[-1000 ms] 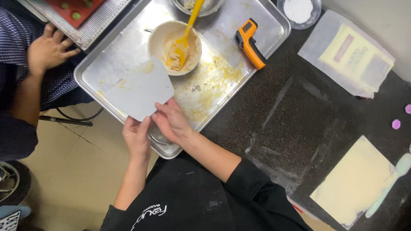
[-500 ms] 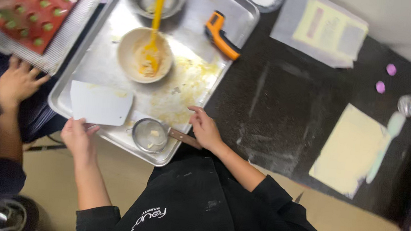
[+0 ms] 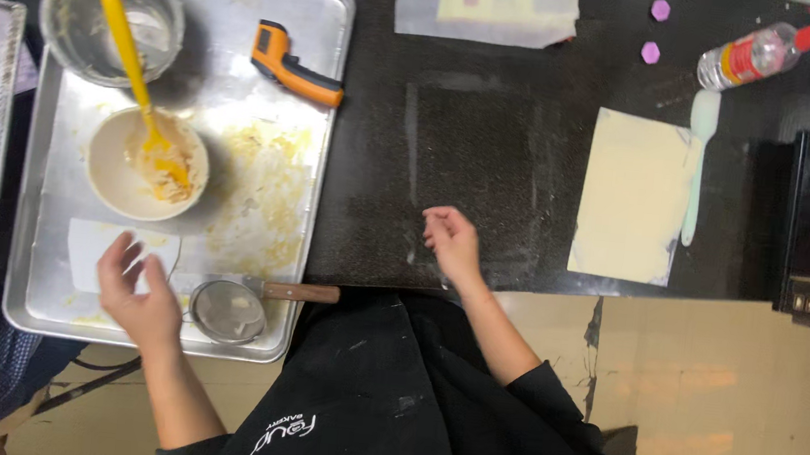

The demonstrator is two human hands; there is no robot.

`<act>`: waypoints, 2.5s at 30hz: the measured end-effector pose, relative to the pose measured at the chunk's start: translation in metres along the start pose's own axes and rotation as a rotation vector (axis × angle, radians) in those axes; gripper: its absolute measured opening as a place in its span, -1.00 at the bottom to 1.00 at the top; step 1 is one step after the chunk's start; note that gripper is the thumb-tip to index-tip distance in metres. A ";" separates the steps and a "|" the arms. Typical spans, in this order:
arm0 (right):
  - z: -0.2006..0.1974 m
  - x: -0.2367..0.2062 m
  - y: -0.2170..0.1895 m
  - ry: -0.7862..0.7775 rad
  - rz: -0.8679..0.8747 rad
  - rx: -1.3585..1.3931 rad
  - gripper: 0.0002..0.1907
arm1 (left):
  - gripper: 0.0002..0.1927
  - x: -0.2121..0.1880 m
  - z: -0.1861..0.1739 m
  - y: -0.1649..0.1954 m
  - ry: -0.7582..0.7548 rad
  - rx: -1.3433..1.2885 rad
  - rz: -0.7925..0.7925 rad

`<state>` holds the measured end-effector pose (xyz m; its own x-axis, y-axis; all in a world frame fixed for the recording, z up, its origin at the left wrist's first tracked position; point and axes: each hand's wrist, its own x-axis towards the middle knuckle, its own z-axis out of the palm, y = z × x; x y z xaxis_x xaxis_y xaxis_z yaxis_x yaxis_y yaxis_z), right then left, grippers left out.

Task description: The person works at a bakery counter with a large flat sheet of white chocolate. They scrape residue off a plastic scraper, lift and reposition the chocolate sheet, then take a small pink flower-shaped chocolate piece, dip it in white powder, and press and shape it with a small mold by hand.

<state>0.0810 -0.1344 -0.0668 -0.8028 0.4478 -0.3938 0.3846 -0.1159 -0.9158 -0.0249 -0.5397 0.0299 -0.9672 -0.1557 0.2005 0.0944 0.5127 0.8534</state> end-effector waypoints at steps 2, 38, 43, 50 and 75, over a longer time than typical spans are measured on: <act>-0.042 0.010 0.006 0.094 -0.131 0.012 -0.84 | -0.63 -0.006 0.036 0.022 -0.085 -0.052 0.020; -0.641 0.018 0.088 0.445 0.161 -0.111 -0.80 | -0.64 -0.300 0.469 0.247 -0.784 -0.834 -0.728; -0.631 0.017 0.085 0.417 0.164 -0.102 -0.84 | -0.63 -0.303 0.472 0.242 -0.791 -0.789 -0.723; -0.621 0.011 0.068 0.309 0.163 0.295 -0.88 | -0.65 -0.303 0.501 0.233 -0.964 -0.530 -0.660; -0.604 -0.032 0.068 0.239 0.115 0.547 -0.95 | -0.83 -0.309 0.598 0.276 -1.327 -0.224 -0.617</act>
<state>0.4081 0.3790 -0.0684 -0.6209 0.5850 -0.5218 0.1216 -0.5857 -0.8013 0.1587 0.1549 -0.0848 -0.3589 0.6351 -0.6840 -0.4883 0.4968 0.7175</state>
